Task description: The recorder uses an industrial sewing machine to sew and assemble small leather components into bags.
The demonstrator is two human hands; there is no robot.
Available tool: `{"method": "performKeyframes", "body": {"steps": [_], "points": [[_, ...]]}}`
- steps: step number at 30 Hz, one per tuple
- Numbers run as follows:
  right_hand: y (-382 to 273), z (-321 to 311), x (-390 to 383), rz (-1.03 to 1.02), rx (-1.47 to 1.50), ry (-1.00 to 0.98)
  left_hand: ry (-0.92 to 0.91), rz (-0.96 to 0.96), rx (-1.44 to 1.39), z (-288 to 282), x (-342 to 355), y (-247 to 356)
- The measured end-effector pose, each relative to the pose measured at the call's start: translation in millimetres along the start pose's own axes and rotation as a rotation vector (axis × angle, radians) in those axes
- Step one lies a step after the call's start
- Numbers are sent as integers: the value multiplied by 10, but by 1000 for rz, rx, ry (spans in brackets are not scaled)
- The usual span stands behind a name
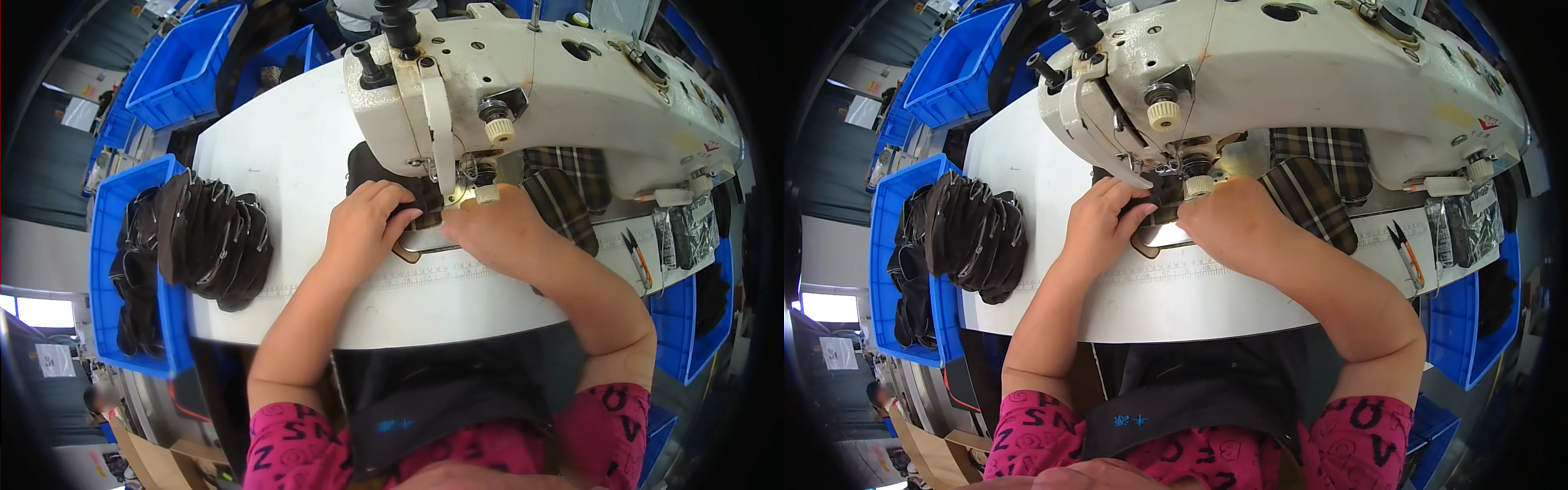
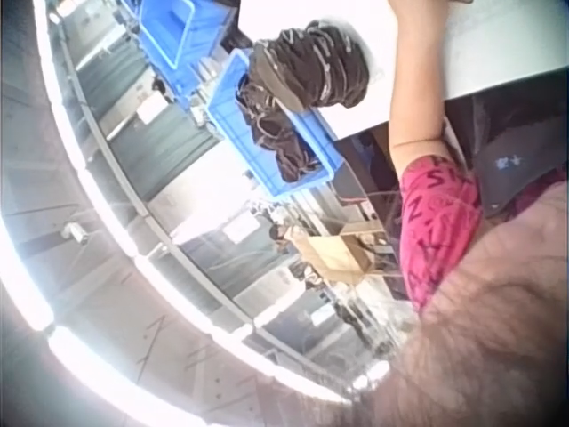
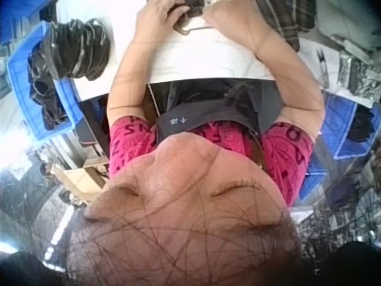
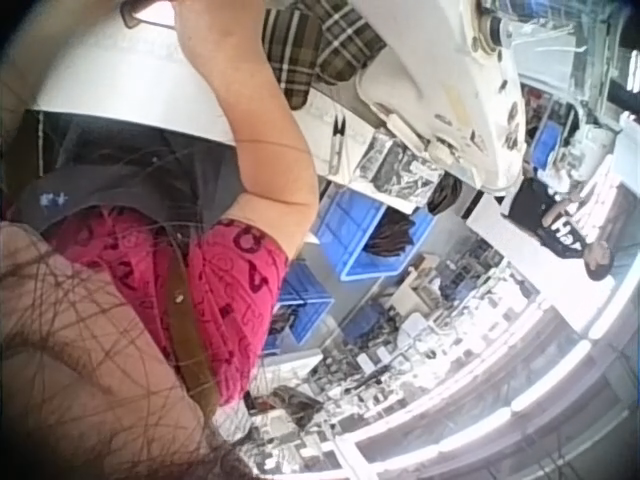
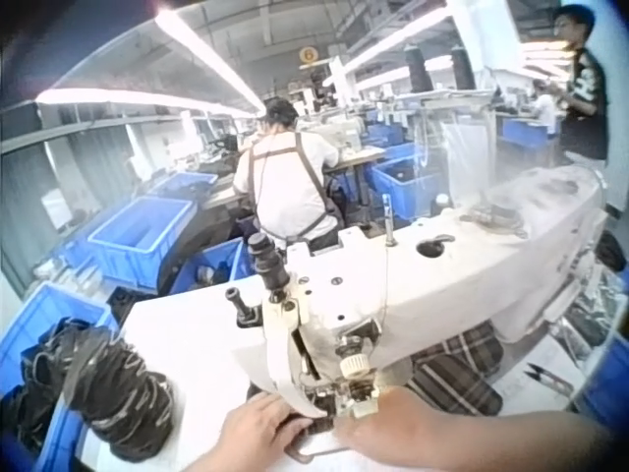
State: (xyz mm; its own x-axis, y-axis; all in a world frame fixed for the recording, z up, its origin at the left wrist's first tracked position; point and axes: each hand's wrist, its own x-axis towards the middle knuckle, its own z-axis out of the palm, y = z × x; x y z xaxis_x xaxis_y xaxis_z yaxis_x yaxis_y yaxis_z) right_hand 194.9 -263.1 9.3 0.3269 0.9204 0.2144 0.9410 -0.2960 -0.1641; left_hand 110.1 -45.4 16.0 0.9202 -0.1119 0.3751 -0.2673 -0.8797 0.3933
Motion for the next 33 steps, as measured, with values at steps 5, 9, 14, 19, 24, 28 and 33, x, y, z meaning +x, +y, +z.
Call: {"method": "performKeyframes", "body": {"steps": [5, 9, 14, 19, 24, 28, 33], "points": [[26, 42, 105, 128, -110, 196, 45, -109, 57, 72, 12, 18], [94, 319, 112, 102, -82, 208, 75, -93, 100, 97, 6, 62], [65, 270, 178, 199, 35, 239, 108, -45, 125, 89, 33, 163], [97, 233, 165, 124, 18, 282, 162, 126, 233, 223, 143, 110], [115, 251, 204, 109, -7, 351, 202, 227, 304, 279, 135, -11], [158, 404, 223, 79, -19, 373, 212, 206, 323, 295, 137, -3], [250, 555, 214, 59, -16, 365, 196, 60, 197, 340, 113, 64]]}}
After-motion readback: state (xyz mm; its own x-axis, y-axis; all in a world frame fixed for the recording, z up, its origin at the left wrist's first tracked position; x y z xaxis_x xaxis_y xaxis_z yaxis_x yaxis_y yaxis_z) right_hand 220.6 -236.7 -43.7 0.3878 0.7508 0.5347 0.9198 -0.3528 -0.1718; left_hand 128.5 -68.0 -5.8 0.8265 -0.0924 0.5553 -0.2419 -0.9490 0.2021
